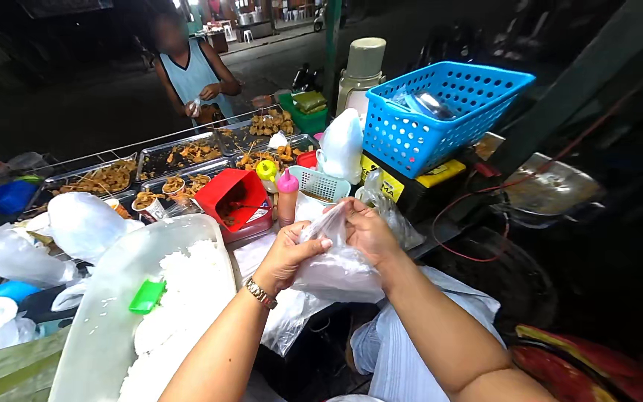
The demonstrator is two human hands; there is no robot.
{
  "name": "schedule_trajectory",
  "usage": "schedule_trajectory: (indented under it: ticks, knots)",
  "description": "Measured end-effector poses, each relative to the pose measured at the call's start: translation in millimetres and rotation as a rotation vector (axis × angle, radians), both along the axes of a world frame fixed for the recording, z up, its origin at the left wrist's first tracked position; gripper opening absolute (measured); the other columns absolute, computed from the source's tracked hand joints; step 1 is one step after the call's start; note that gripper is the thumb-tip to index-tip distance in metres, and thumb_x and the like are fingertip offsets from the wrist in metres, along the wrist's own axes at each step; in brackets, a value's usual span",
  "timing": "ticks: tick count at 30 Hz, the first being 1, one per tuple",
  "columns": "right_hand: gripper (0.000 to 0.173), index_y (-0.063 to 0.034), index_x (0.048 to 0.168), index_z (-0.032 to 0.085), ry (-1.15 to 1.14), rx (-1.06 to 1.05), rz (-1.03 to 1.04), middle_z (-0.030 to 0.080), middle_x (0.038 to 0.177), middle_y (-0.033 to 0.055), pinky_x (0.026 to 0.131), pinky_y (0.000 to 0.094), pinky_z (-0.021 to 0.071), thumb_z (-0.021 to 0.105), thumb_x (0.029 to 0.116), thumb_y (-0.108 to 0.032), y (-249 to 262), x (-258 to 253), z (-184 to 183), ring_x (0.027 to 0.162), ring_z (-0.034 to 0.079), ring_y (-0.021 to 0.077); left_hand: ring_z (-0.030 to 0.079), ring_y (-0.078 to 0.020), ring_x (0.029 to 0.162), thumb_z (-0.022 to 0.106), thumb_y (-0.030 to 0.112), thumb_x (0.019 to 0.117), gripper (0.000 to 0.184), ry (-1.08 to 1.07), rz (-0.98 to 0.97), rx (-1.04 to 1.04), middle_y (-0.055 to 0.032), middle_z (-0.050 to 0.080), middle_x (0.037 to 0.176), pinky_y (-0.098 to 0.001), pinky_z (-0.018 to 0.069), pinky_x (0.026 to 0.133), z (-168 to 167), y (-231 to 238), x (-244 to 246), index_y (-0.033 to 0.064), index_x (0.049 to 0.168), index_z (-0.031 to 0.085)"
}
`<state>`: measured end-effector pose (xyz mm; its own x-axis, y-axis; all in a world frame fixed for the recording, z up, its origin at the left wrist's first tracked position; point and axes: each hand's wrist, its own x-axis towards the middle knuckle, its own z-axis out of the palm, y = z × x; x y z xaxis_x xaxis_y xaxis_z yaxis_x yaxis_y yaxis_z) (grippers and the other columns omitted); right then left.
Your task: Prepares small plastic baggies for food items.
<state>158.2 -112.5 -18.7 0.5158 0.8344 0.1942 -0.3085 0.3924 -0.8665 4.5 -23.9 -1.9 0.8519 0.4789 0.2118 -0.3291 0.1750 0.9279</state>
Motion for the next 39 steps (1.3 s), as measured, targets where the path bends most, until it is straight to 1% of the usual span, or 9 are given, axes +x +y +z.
schedule_trajectory:
  ticks: [3,8,12,14,20,26,31,35,39]
  knots:
    - [0.032,-0.0235,0.098,0.062,0.073,0.103,0.152,0.051,0.06,-0.0131,0.056,0.0163,0.0467,0.034,0.1078,-0.013,-8.6,16.8,3.1,0.052,0.049,-0.0024,0.068,-0.0026,0.073,0.064,0.004,0.0887,0.021,-0.027,0.071,0.065,0.0049,0.072,0.085,-0.0211,0.059,0.07,8.3,14.6,-7.8,0.015,0.107,0.064]
    - [0.025,-0.0071,0.087,0.076,-0.867,-0.117,-0.083,0.061,0.089,0.0001,0.078,0.0234,0.0485,0.054,0.0928,0.001,-19.5,32.9,16.6,0.086,0.057,0.0061,0.059,-0.0011,0.08,0.054,0.011,0.0993,0.025,0.171,0.324,0.864,0.0017,0.065,0.087,-0.0198,0.0498,0.075,9.0,37.3,-10.8,0.0026,0.092,0.077]
    - [0.039,-0.0054,0.134,0.068,-1.05,-0.481,-0.128,0.056,0.125,0.0232,0.094,0.047,0.0489,0.046,0.1023,0.001,4.1,25.3,30.5,0.112,0.056,0.0321,0.059,-0.0284,0.12,0.045,0.009,0.1035,0.048,0.548,0.271,0.83,-0.0218,0.06,0.134,-0.0462,0.0467,0.102,2.3,33.2,4.6,0.0019,0.151,0.049]
    - [0.042,-0.0064,0.138,0.065,-0.912,-0.539,-0.068,0.055,0.133,0.0238,0.099,0.051,0.0468,0.044,0.1025,0.001,30.0,30.3,12.0,0.12,0.055,0.0339,0.053,-0.0221,0.135,0.043,0.008,0.1051,0.057,0.618,0.194,0.563,-0.015,0.044,0.158,-0.0423,0.0436,0.11,-12.3,41.8,11.8,0.0099,0.161,0.032]
    - [0.025,0.0054,0.126,0.06,-0.282,-0.686,0.069,0.064,0.104,0.0148,0.074,0.0318,0.0528,0.05,0.1051,-0.005,65.3,28.7,-72.8,0.083,0.061,0.0153,0.06,-0.0158,0.088,0.053,0.001,0.098,0.034,0.861,0.229,0.204,-0.0122,0.063,0.11,-0.0343,0.0504,0.075,-38.8,46.4,32.8,0.0009,0.131,0.058]
    - [0.088,0.0024,0.156,0.035,-0.685,-0.403,0.165,0.033,0.159,0.0271,0.112,0.0402,0.0443,0.076,0.0777,0.002,40.4,34.6,-49.2,0.14,0.046,0.0312,0.056,-0.0122,0.079,0.054,0.0,0.0972,0.034,0.869,0.24,0.175,-0.0096,0.062,0.104,-0.0298,0.046,0.067,-38.8,45.4,33.8,0.0007,0.131,0.056]
    - [0.069,0.0102,0.139,0.052,-0.691,-0.222,-0.233,0.063,0.131,0.0261,0.109,0.0408,0.0491,0.08,0.087,-0.026,66.3,10.7,-92.6,0.123,0.063,0.0275,0.06,-0.0158,0.089,0.055,0.004,0.0992,0.028,0.851,0.236,0.344,-0.0125,0.065,0.107,-0.0346,0.0503,0.078,-40.0,44.0,33.0,-0.0016,0.127,0.061]
    - [0.076,0.0097,0.142,0.048,-0.485,-0.335,-0.062,0.064,0.131,0.0193,0.107,0.0288,0.0503,0.084,0.0847,-0.024,50.7,16.9,-106.5,0.121,0.063,0.0146,0.061,-0.0328,0.123,0.051,0.012,0.1038,0.033,0.838,0.438,0.704,-0.022,0.066,0.128,-0.0514,0.0449,0.107,-15.6,46.5,14.2,0.0004,0.131,0.067]
    - [0.088,0.0042,0.151,0.041,-0.568,-0.3,-0.097,0.053,0.145,0.0243,0.104,0.0445,0.0508,0.083,0.0827,-0.032,27.1,35.3,-60.2,0.128,0.057,0.0299,0.063,-0.0163,0.11,0.059,0.012,0.1004,0.031,0.353,0.48,0.539,-0.012,0.065,0.125,-0.0367,0.0517,0.095,-19.3,52.6,-1.9,0.001,0.129,0.065]
